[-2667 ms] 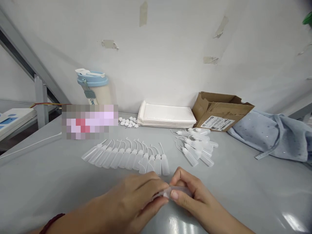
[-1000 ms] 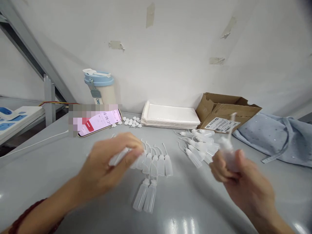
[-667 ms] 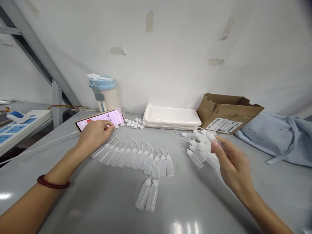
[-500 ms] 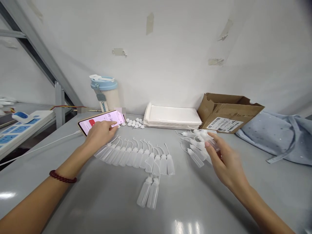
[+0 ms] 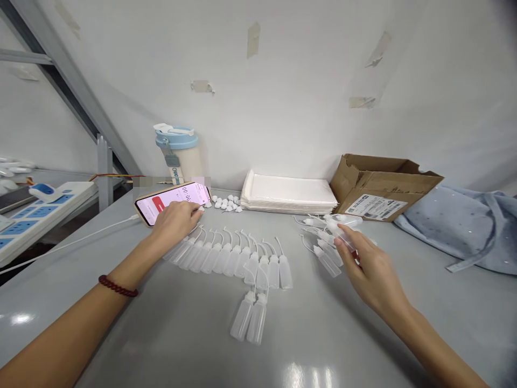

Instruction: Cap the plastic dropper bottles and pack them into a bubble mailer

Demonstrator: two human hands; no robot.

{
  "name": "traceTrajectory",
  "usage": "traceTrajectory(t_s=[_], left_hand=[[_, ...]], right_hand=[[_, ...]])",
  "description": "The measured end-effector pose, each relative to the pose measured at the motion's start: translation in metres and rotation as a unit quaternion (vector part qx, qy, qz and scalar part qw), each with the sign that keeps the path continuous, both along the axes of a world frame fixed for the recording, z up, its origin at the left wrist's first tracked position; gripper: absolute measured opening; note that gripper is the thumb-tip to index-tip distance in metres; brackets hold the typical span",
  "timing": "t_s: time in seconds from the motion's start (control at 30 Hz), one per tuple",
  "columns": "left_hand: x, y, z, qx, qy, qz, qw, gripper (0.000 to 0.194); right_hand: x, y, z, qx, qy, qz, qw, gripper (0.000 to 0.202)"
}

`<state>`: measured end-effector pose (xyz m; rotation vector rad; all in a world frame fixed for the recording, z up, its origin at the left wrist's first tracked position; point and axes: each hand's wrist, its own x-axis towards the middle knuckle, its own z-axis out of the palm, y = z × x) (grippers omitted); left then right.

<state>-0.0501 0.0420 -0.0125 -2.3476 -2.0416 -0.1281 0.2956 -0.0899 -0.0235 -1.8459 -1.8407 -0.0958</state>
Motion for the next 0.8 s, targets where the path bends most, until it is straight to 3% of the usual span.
traceTrajectory(t_s=[0.4, 0.57, 0.7, 0.8], left_hand=[[0.005, -0.004, -0.003, 0.004, -0.037, -0.007, 0.999, 0.036], [0.005, -0.005, -0.002, 0.030, -0.083, -0.021, 0.996, 0.032], [0.012, -0.017, 0.004, 0.065, -0.141, -0.041, 0.987, 0.030], [0.026, -0.037, 0.009, 0.084, -0.181, -0.076, 0.977, 0.026]], right_hand=[[0.001, 0.004, -0.010, 0.083, -0.122, 0.001, 0.989, 0.041], [0.000, 0.002, -0.012, 0.068, -0.155, -0.028, 0.985, 0.043], [-0.004, -0.003, -0.008, 0.046, -0.179, -0.090, 0.979, 0.047], [-0.015, -0.012, -0.002, 0.110, -0.168, -0.086, 0.976, 0.043]])
